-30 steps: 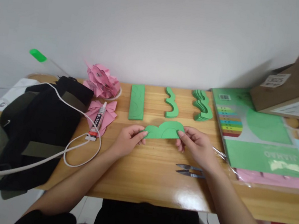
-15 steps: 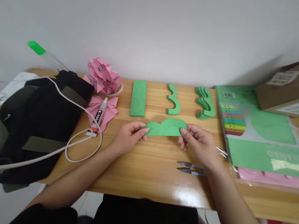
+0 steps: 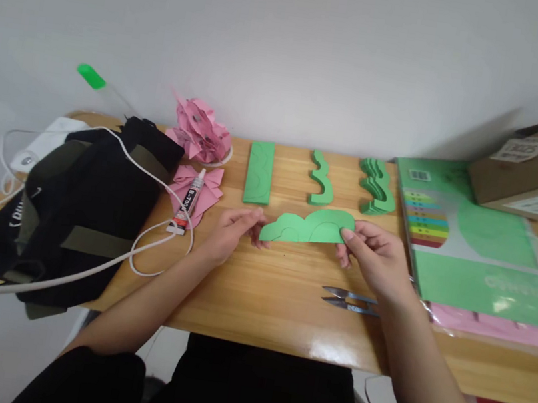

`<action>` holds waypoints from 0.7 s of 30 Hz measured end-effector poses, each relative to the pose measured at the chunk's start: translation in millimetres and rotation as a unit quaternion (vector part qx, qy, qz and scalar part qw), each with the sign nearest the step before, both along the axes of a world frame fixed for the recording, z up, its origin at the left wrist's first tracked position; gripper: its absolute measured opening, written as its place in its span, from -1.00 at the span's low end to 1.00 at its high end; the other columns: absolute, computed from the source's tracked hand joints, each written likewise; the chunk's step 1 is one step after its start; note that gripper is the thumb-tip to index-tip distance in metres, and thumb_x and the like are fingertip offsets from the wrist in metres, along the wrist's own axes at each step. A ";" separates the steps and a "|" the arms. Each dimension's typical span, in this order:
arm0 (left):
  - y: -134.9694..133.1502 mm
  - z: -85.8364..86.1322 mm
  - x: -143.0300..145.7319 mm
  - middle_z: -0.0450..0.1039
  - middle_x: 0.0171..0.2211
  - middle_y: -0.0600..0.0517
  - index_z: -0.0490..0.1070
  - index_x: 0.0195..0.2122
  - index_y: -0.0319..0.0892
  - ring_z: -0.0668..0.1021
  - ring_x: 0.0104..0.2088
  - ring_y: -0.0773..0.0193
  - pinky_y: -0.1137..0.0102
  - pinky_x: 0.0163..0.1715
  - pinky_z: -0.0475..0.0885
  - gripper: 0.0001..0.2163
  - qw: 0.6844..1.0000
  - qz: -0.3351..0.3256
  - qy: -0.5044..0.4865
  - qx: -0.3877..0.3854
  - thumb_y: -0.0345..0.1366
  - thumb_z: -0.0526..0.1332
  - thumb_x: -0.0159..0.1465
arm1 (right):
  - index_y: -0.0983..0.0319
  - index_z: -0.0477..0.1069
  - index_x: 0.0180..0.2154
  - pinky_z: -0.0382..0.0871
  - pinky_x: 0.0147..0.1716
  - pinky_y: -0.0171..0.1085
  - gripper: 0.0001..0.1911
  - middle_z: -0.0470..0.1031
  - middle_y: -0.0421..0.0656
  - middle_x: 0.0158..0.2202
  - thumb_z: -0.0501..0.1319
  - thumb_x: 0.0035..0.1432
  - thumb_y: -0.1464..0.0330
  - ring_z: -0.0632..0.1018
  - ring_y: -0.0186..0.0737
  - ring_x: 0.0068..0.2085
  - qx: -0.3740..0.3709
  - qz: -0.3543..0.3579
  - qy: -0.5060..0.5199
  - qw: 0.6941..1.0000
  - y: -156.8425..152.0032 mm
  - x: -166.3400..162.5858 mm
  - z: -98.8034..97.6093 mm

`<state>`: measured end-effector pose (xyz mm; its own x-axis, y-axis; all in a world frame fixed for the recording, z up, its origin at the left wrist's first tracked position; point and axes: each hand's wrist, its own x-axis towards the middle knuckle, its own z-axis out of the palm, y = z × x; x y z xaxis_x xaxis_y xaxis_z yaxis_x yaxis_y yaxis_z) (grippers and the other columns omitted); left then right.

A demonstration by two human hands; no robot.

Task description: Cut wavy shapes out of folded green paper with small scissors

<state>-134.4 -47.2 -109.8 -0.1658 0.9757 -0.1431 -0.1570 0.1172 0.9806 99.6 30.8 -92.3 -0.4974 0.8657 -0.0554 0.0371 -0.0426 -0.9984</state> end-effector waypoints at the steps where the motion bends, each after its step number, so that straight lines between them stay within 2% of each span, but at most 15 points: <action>1: -0.7 1.0 -1.3 0.48 -0.66 0.01 0.46 -0.54 -0.24 0.47 -0.63 0.34 0.43 -0.58 0.38 -0.53 1.000 -0.011 0.005 0.003 0.15 0.26 0.08 | 0.24 0.44 -0.54 0.28 -0.65 -0.38 -0.66 0.44 -0.23 -0.64 0.34 0.11 0.15 0.38 -0.41 -0.66 0.002 0.000 0.000 1.000 0.0 0.1 0.6; 5: -5.2 8.3 -4.2 0.46 -0.67 0.03 0.44 -0.62 -0.24 0.45 -0.63 0.40 0.49 -0.58 0.37 -0.62 0.997 -0.070 0.022 -0.002 0.00 0.36 0.05 | 0.23 0.43 -0.55 0.27 -0.67 -0.35 -0.67 0.44 -0.22 -0.65 0.36 0.08 0.15 0.38 -0.38 -0.66 0.008 -0.004 -0.004 1.000 -0.4 0.0 2.8; 9: -8.7 13.1 -4.8 0.39 -0.71 0.09 0.43 -0.61 -0.22 0.40 -0.68 0.43 0.52 -0.64 0.30 -0.71 0.993 -0.111 0.036 -0.016 -0.12 0.34 0.09 | 0.22 0.43 -0.53 0.28 -0.66 -0.33 -0.69 0.44 -0.23 -0.65 0.35 0.08 0.15 0.38 -0.36 -0.66 0.011 -0.009 -0.011 1.000 -0.7 0.7 3.3; 15: -9.4 13.0 -5.5 0.35 -0.71 0.09 0.39 -0.63 -0.20 0.37 -0.66 0.44 0.52 -0.63 0.27 -0.69 0.983 -0.155 0.100 -0.014 -0.12 0.27 0.14 | 0.21 0.43 -0.52 0.25 -0.67 -0.33 -0.70 0.42 -0.24 -0.64 0.35 0.09 0.16 0.35 -0.38 -0.66 0.022 -0.002 -0.020 1.000 0.3 4.9 3.5; 21: -10.0 12.5 -4.7 0.36 -0.68 0.10 0.37 -0.60 -0.20 0.40 -0.63 0.43 0.52 -0.59 0.31 -0.72 0.978 -0.179 0.108 -0.015 -0.15 0.25 0.16 | 0.22 0.42 -0.56 0.22 -0.69 -0.35 -0.66 0.39 -0.24 -0.67 0.36 0.06 0.14 0.33 -0.40 -0.68 0.016 0.024 -0.036 0.999 1.7 7.0 9.5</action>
<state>-139.2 -57.2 -97.2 0.1564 0.9726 -0.1719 0.1105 0.1557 0.9816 106.6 32.5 -82.7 -0.5344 0.8427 -0.0645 0.1097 -0.0064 -0.9939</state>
